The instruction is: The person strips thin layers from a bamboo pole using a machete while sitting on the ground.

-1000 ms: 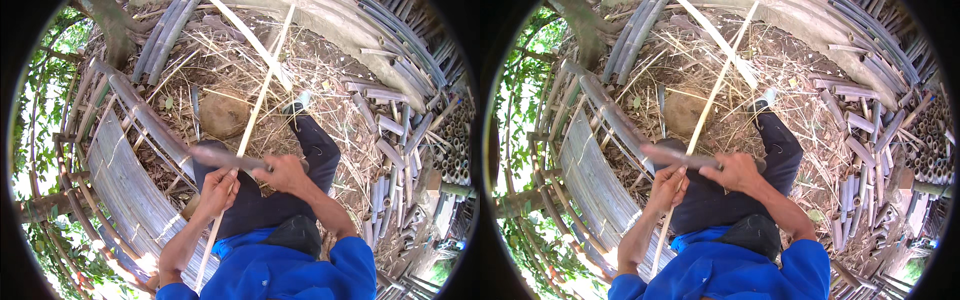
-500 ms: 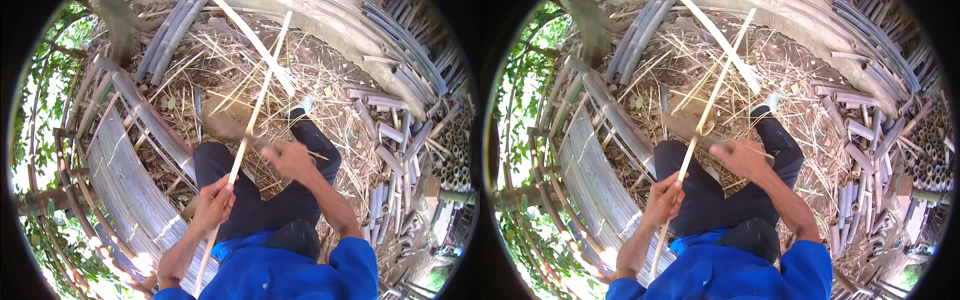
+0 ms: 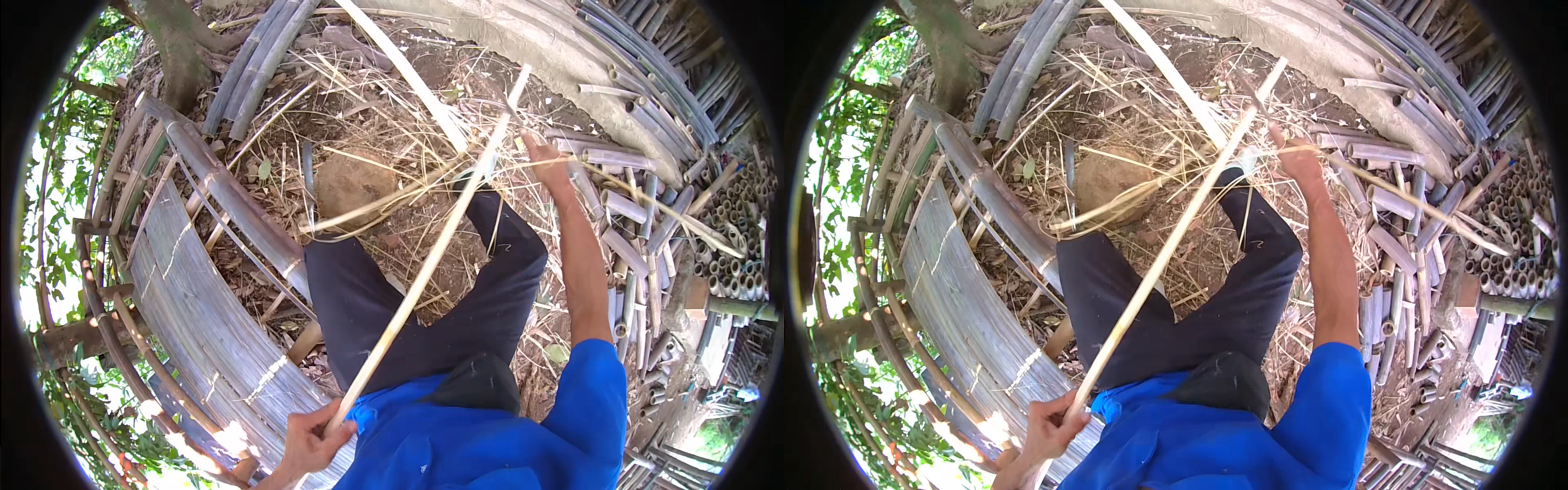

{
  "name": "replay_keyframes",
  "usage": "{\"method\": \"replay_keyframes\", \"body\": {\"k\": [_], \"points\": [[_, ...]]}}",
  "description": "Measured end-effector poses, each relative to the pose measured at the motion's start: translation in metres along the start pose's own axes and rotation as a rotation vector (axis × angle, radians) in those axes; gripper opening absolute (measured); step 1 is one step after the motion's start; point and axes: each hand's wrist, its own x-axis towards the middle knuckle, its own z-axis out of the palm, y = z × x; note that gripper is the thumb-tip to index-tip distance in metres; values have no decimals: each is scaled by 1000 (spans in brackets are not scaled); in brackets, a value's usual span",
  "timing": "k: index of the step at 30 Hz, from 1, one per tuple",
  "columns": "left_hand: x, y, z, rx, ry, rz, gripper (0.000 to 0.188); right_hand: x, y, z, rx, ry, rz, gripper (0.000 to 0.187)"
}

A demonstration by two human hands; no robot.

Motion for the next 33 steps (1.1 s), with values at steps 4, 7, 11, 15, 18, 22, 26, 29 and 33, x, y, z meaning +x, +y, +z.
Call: {"method": "replay_keyframes", "body": {"k": [4, 7, 11, 15, 18, 22, 26, 29, 33], "points": [[-11, -5, -31, 158, 158, -124, 37, -15, -87, 12, 774, -297, 331, 80], [-5, -3, -70, 284, 265, -13, 33, -42, -145, 6, 1491, -333, 442, 50], [-29, 41, -108, 1075, 754, 309, 26, -47, -172, 37, 1747, -328, 539, 22], [-27, 42, -136, 967, 2018, 566, 56, -70, -246, 46, 1918, -430, 626, 19], [47, 56, -114, -262, 1639, 1022, 47, -102, -302, 46, 1902, -462, 778, 21], [136, 89, -94, -591, 977, 1549, 59, -140, -318, 64, 2006, -779, 643, 30], [87, 103, -108, -555, 968, 1553, 51, -168, -299, 58, 1450, -1044, 114, 23], [60, 122, -99, -735, 999, 1531, 46, -195, -272, 62, 942, -372, -327, 30], [37, 130, -88, -711, 935, 1578, 38, -205, -267, 53, 701, -185, -508, 27]]}}
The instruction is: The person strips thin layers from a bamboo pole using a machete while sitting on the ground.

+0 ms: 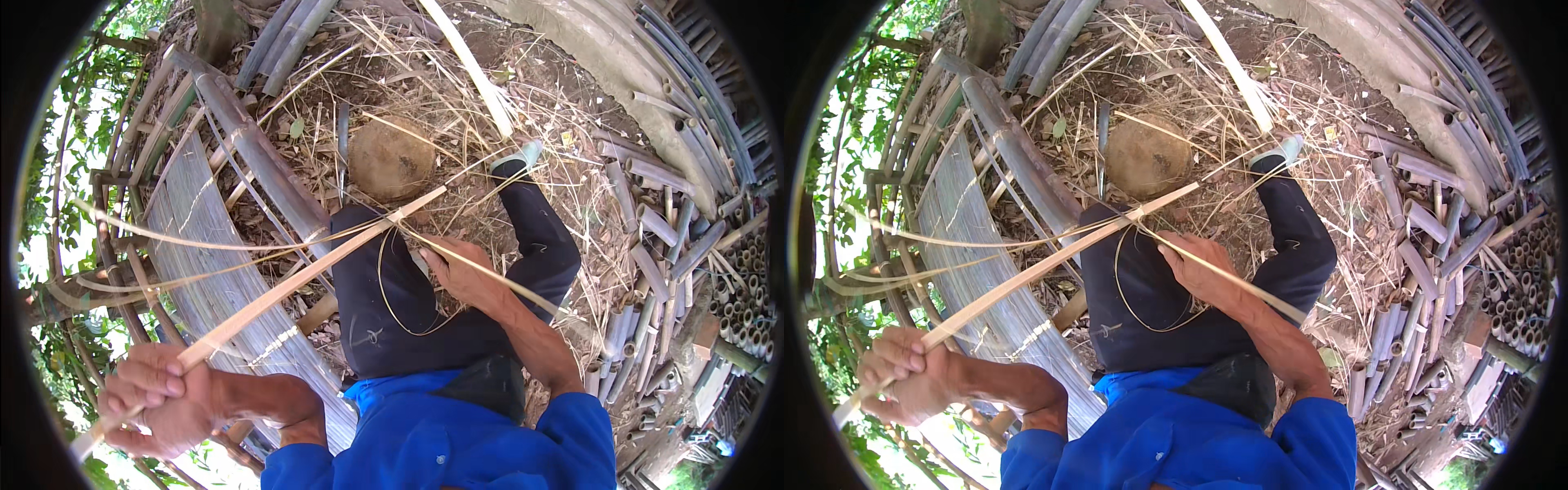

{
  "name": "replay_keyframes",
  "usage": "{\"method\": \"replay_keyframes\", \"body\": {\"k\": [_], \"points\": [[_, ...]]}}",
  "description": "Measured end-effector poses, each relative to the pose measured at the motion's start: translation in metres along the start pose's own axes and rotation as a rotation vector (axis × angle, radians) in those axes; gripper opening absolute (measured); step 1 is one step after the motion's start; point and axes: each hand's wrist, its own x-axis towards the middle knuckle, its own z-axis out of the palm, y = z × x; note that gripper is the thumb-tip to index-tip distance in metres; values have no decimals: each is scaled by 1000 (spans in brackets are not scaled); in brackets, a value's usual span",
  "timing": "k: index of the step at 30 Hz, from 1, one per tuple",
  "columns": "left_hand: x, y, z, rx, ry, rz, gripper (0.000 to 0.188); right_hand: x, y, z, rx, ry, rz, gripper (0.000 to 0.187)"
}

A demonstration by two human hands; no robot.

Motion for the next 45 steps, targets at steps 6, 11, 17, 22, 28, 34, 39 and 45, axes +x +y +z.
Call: {"method": "replay_keyframes", "body": {"k": [6, 11, 17, 22, 28, 34, 39, 45], "points": [[5, 19, 13, -141, -37, 140, 40, 26, -11, 1, 23, -76, -21, 30], [-7, -7, 18, -68, -39, 201, 43, 37, -5, 15, -7, -198, 37, 35], [-37, -44, 20, 3, -96, 204, 56, 20, 7, 8, 131, -312, 214, 56], [-53, -50, 16, 41, -196, 168, 48, 24, 8, 19, -81, -64, 191, 48], [-75, -51, 34, 265, -43, 296, 56, 48, 12, 38, -155, -127, 127, 34], [-82, -45, 27, 282, -105, 326, 49, 44, 7, 40, -94, -115, -170, 26], [-83, -43, 32, 45, -123, 282, 26, 54, 33, 36, -138, -207, 47, 25], [-79, -29, 16, 301, -158, 286, 48, 58, 53, 34, -169, -159, -234, 20]]}}
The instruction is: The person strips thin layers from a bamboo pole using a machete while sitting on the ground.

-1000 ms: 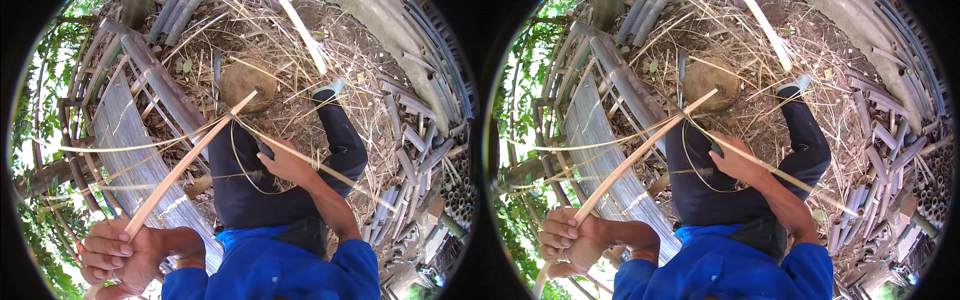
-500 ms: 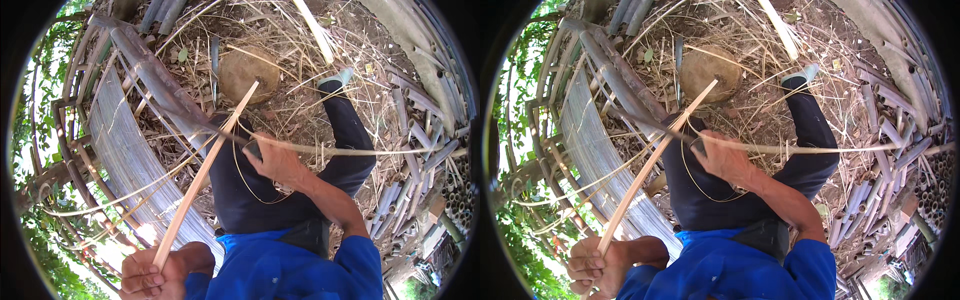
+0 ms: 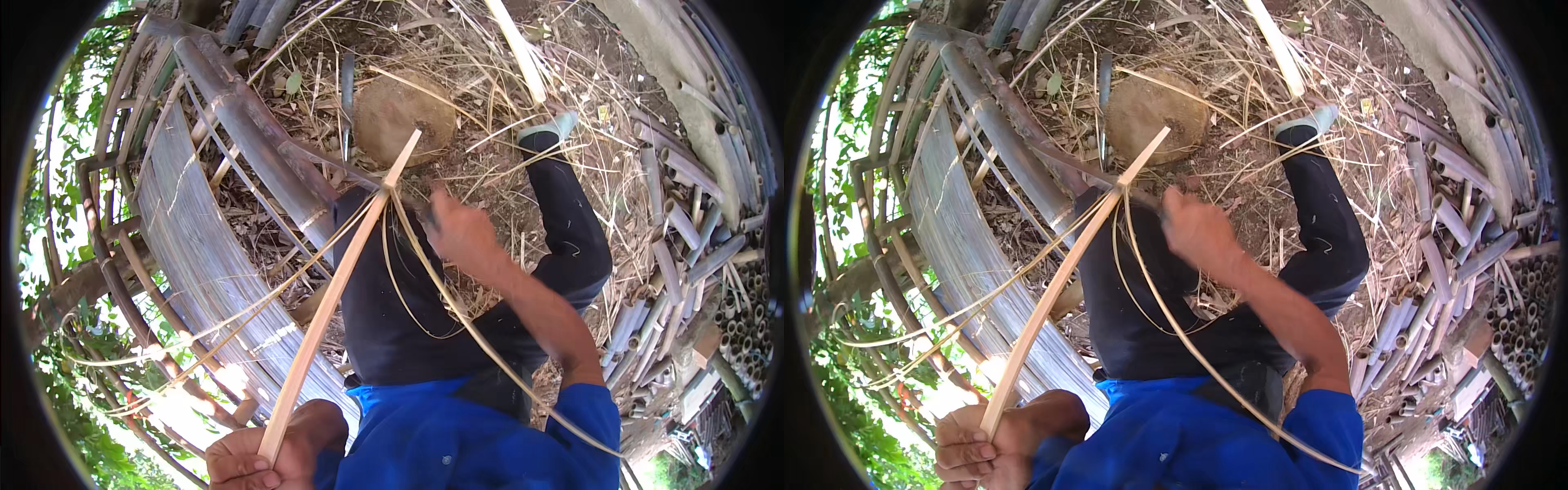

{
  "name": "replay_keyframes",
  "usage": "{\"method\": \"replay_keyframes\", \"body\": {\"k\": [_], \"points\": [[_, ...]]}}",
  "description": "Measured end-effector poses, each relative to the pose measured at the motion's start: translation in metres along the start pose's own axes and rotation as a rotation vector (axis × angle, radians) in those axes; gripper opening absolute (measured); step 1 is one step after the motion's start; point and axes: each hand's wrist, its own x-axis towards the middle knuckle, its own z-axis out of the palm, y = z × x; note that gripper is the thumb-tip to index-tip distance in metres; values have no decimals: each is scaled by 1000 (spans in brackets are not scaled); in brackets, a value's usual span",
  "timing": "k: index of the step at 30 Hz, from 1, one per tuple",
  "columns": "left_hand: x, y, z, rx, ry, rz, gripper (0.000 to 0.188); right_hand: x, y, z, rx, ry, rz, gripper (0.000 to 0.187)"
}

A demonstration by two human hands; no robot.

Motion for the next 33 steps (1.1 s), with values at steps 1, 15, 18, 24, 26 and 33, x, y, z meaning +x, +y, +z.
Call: {"method": "replay_keyframes", "body": {"k": [1, 15, 18, 24, 26, 33], "points": [[-1, -2, -1, 34, -30, 9, 47, 13, 11, -1, -61, -81, 245, 19], [-6, -9, 16, 302, 228, 2, 48, -4, 16, 19, 6, -98, 304, 26], [-1, -9, 15, 247, 96, -41, 48, -30, 82, 50, -26, 57, 89, 30], [4, -13, 9, -172, 98, -39, 24, -52, 85, 53, -95, -133, 603, 34], [7, -16, 0, -187, 62, -20, 25, -14, 41, 31, 20, -22, 474, 31], [4, -20, 7, -406, -74, -77, 48, 5, -74, -23, 143, 11, -39, 32]]}}
